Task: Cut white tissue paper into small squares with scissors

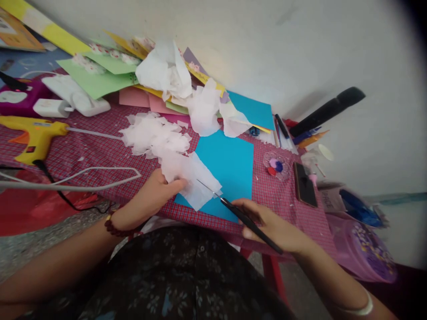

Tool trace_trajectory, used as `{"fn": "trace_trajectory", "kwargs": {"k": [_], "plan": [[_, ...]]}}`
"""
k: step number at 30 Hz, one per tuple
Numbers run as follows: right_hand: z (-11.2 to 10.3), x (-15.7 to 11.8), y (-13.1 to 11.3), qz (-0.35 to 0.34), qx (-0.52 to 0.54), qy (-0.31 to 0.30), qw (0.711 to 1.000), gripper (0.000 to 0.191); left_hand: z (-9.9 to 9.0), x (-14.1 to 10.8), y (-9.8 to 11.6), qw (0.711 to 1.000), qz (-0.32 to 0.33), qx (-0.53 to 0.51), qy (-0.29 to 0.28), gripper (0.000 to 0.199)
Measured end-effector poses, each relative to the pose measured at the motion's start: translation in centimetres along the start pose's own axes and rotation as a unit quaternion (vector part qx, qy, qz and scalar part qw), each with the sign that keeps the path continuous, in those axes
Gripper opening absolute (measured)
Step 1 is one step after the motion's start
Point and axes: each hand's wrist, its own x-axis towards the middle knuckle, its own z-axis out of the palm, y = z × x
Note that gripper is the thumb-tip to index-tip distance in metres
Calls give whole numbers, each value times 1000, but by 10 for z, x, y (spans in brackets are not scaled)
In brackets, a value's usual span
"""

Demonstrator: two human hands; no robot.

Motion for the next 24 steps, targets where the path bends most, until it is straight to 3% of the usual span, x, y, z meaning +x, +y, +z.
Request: {"fn": "trace_trajectory", "kwargs": {"k": [14,24], "plan": [[0,-1,-1,8,-12,9,1000,59,5,2,-1,1000,15,7,22,13],[2,2,0,17,19,40,999,48,7,2,4,1000,-10,-29,3,14]]}}
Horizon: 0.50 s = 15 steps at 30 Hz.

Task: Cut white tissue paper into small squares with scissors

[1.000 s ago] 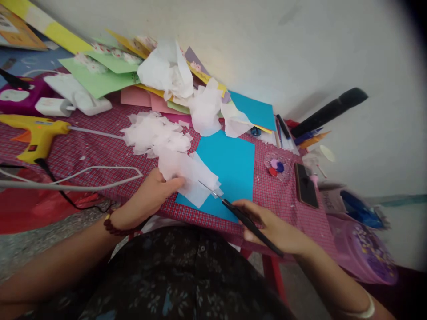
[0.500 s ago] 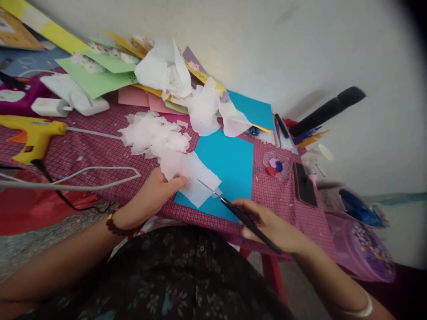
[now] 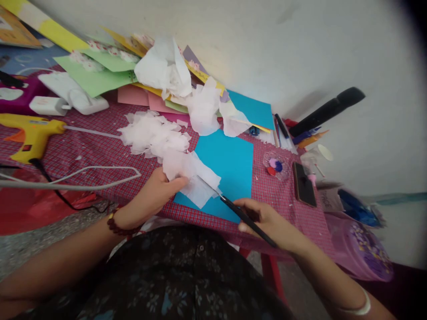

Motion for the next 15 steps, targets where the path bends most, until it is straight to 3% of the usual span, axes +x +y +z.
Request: {"fn": "trace_trajectory", "kwargs": {"k": [7,15], "plan": [[-1,-3,-6,-20,-69,-31,997,63,-1,0,-1,1000,3,-25,6,13],[0,3,-13,-24,-90,-40,995,62,5,-6,-1,998,-5,-2,-59,17]]}}
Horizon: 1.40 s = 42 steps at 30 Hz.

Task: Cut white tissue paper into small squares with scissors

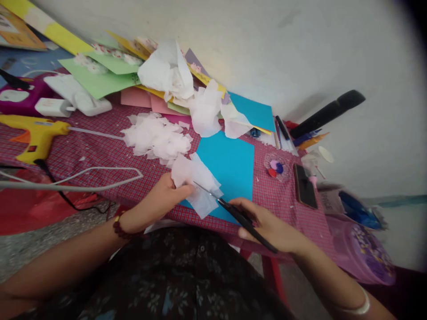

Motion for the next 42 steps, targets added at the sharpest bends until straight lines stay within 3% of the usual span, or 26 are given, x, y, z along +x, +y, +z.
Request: {"fn": "trace_trajectory", "kwargs": {"k": [10,22,25,28,33,42], "plan": [[2,4,4,-24,38,12,999,55,9,0,-12,999,-3,-19,-29,19],[5,3,6,7,83,25,996,47,12,-1,-9,999,-15,-32,-26,17],[6,2,5,19,96,24,995,46,8,-1,-8,997,-18,-51,-51,16],[6,1,4,22,79,29,996,48,2,0,-3,992,-34,-105,-60,24],[3,1,5,-11,13,2,1000,55,-6,4,8,983,-67,-171,-8,22],[5,5,2,-17,8,-11,1000,59,5,-2,5,989,-64,-125,-45,11]]}}
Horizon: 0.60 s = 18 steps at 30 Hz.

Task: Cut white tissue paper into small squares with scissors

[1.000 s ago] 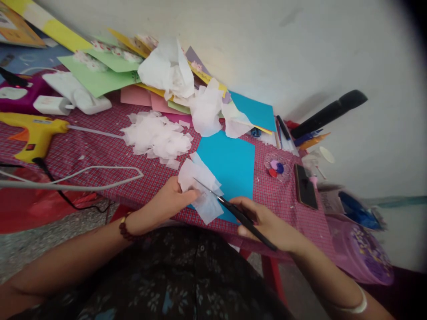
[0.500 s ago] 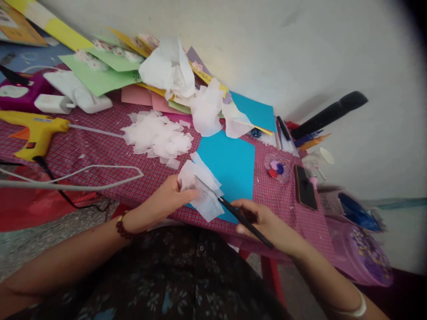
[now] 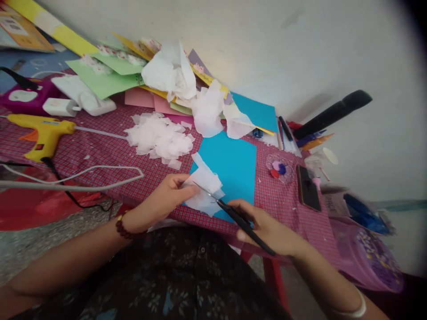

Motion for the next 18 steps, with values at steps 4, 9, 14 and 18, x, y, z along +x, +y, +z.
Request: {"fn": "trace_trajectory", "kwargs": {"k": [4,9,14,18], "plan": [[1,0,1,-15,11,1,1000,55,2,0,-5,1000,0,27,-9,11],[3,0,1,-25,60,-4,998,51,4,-1,-7,999,10,46,-15,11],[5,1,2,-35,119,-8,992,52,7,0,-7,999,-3,36,-22,11],[6,0,4,-21,146,4,989,53,8,4,-6,999,-12,35,-16,11]]}}
